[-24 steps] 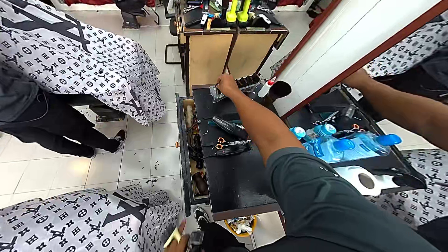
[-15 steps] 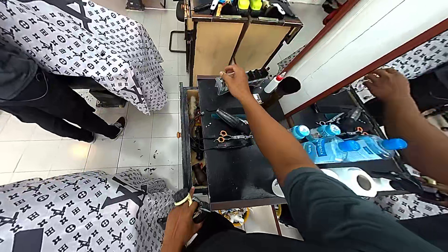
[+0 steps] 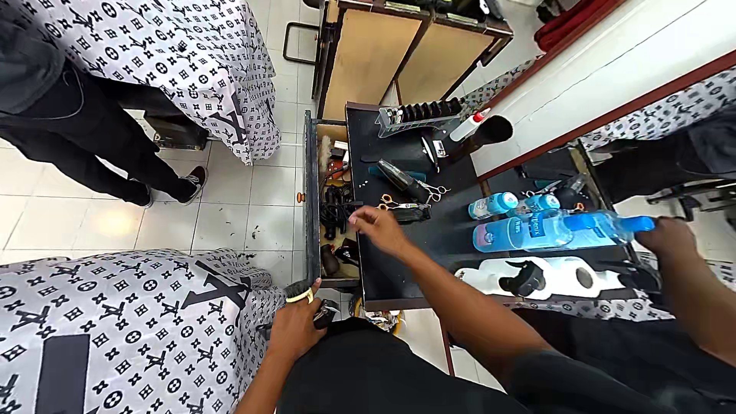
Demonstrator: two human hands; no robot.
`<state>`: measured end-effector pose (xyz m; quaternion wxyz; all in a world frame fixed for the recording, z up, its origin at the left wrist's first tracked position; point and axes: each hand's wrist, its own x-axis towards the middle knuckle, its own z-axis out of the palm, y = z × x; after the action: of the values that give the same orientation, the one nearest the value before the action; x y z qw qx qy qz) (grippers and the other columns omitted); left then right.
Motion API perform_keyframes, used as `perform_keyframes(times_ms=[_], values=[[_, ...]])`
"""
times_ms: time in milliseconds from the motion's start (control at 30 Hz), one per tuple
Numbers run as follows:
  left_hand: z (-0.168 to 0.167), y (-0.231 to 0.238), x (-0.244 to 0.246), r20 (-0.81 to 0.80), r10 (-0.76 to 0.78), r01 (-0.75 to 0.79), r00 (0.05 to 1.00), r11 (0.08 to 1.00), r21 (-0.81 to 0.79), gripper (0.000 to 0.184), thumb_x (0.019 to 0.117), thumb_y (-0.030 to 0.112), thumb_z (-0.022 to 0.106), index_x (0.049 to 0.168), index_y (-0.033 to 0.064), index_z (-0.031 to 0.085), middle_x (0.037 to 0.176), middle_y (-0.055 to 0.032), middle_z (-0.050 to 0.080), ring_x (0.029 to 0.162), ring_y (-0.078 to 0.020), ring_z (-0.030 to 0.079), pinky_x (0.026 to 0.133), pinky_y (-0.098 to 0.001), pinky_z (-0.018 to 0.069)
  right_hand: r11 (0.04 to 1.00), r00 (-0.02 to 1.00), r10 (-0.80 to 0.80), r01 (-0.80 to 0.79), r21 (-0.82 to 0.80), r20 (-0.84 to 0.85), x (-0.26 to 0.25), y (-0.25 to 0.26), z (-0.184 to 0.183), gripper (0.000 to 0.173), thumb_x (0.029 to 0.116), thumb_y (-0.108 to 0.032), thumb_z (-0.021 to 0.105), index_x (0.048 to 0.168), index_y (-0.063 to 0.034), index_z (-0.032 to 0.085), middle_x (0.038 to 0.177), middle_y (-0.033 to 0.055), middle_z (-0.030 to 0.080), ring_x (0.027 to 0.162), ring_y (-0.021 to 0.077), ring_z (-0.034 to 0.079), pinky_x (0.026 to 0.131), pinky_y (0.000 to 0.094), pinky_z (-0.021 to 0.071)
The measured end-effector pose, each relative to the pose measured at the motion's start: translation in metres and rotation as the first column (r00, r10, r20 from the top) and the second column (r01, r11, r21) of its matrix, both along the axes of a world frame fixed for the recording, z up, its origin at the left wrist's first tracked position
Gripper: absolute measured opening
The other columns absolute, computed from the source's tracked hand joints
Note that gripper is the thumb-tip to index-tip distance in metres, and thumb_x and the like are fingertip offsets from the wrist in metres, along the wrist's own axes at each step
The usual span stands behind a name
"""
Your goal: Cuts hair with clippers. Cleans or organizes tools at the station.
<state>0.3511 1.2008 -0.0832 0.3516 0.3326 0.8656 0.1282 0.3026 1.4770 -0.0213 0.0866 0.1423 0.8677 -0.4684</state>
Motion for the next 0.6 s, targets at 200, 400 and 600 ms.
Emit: perform_keyframes(times_ms=[200, 400, 600], values=[[-0.001, -0.049, -0.016, 0.002, 0.136, -0.136, 0.991, 0.991, -0.003, 0.057, 0.0895, 0.049, 0.071, 0.132, 0.0119, 0.067, 0.153, -0.0074, 0.053, 0.110, -0.0353, 0.070, 0.085, -0.0566, 0.0571, 0.992, 0.994, 0.089, -0.094, 0.079, 0.066, 0.002, -0.013, -0.010, 0.028, 0.1045, -0.020, 0.058, 0.113, 0.0029, 0.071, 0.105, 0.0160, 0.072, 0.094, 0.0186, 0.069, 0.090, 0.0354, 0.0555], [-0.008, -0.077, -0.022, -0.069, 0.219, -0.216, 0.973, 0.975, 0.046, 0.055, 0.0859, 0.050, 0.075, 0.127, 0.0125, 0.071, 0.152, -0.0040, 0.055, 0.101, -0.0334, 0.074, 0.076, -0.0551, 0.0581, 0.963, 1.000, 0.015, -0.016, 0.271, 0.004, -0.039, 0.008, -0.002, 0.028, 0.1085, -0.015, 0.048, 0.121, 0.0030, 0.066, 0.111, 0.0195, 0.071, 0.099, 0.0306, 0.071, 0.091, 0.0511, 0.0566], [-0.011, -0.078, -0.019, -0.083, 0.250, -0.242, 0.965, 0.965, 0.101, 0.054, 0.0843, 0.048, 0.078, 0.123, 0.0110, 0.073, 0.158, 0.0030, 0.048, 0.100, -0.0302, 0.074, 0.073, -0.0531, 0.0584, 0.970, 0.969, -0.166, 0.126, 0.206, 0.185, -0.134, 0.015, -0.030, 0.029, 0.1075, -0.010, 0.043, 0.129, 0.0048, 0.055, 0.124, 0.0235, 0.065, 0.111, 0.0333, 0.068, 0.096, 0.0514, 0.0542]])
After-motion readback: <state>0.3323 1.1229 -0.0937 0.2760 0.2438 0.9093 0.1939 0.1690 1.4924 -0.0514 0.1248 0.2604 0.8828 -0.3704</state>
